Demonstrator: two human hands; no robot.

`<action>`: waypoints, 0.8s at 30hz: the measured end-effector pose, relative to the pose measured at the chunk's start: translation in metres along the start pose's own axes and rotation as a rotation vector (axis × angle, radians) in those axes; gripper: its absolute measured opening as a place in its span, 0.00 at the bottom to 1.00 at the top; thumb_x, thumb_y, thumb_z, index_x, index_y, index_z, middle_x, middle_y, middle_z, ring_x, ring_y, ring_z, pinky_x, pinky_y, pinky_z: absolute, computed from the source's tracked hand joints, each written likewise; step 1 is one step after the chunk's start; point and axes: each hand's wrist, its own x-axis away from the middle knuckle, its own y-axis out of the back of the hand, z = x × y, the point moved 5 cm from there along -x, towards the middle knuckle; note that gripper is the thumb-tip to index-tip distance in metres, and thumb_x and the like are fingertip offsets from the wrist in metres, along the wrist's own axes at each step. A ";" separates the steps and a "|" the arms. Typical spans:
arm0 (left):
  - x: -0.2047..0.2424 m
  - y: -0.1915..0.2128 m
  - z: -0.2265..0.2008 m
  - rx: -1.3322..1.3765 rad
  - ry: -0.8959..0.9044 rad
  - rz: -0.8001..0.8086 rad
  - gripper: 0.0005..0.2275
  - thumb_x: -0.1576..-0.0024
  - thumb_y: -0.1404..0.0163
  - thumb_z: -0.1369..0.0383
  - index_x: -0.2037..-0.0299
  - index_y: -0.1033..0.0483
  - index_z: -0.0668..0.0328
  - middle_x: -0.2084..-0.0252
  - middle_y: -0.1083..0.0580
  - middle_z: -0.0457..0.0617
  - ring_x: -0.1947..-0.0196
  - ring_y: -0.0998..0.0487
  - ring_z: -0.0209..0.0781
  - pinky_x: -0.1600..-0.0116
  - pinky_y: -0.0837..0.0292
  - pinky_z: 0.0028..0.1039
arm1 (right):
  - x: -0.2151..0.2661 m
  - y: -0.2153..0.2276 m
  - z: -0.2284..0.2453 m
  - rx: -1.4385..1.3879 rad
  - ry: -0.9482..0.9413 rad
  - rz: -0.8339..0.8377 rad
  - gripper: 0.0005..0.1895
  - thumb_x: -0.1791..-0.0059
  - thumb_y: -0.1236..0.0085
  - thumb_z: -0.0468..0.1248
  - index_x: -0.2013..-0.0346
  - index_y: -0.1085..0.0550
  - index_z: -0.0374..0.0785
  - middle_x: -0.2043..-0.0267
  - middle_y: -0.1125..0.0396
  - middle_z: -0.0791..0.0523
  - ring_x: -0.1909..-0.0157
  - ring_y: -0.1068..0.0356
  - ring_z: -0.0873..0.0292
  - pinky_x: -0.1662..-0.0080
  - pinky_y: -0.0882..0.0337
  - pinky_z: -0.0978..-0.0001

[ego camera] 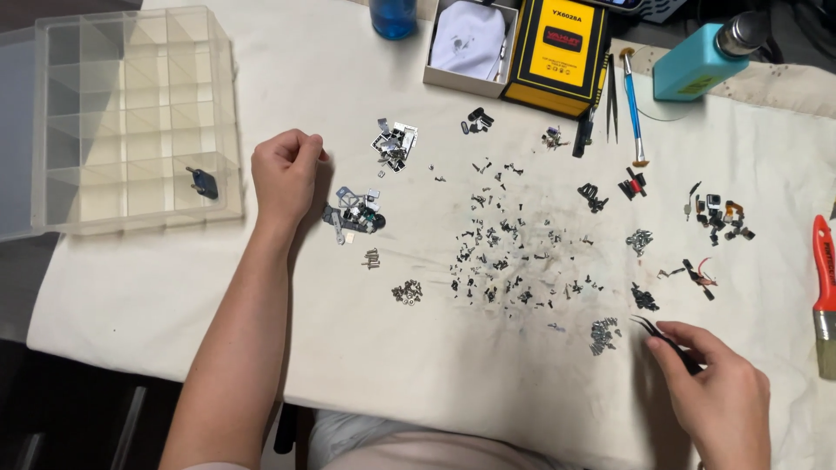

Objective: The person uses tweezers to pick up small screws and metal parts from a white cloth and places them into a compartmentalized plastic organizer. The person repeatedly sorts the parts into small piles and transfers them into the organizer.

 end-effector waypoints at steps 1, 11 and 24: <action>0.000 0.000 0.000 0.000 0.002 0.000 0.13 0.41 0.51 0.68 0.81 0.28 0.56 0.77 0.24 0.40 0.73 0.29 0.26 0.63 0.36 0.21 | 0.002 -0.001 0.008 0.001 0.000 0.001 0.13 0.50 0.39 0.49 0.54 0.16 0.52 0.59 0.21 0.60 0.60 0.25 0.55 0.43 0.35 0.66; -0.002 -0.001 0.000 -0.023 -0.031 0.002 0.12 0.40 0.52 0.69 0.78 0.24 0.55 0.84 0.33 0.39 0.78 0.38 0.28 0.68 0.42 0.20 | -0.017 -0.041 0.126 -0.284 0.768 -0.158 0.10 0.48 0.39 0.29 0.54 0.18 0.40 0.55 0.25 0.54 0.52 0.26 0.54 0.50 0.28 0.63; -0.004 -0.001 -0.001 -0.024 -0.052 0.001 0.13 0.39 0.52 0.72 0.77 0.23 0.55 0.91 0.41 0.41 0.83 0.44 0.30 0.72 0.47 0.19 | -0.049 -0.055 0.193 0.051 1.162 -0.150 0.06 0.48 0.38 0.32 0.61 0.16 0.46 0.60 0.22 0.59 0.53 0.24 0.60 0.48 0.29 0.67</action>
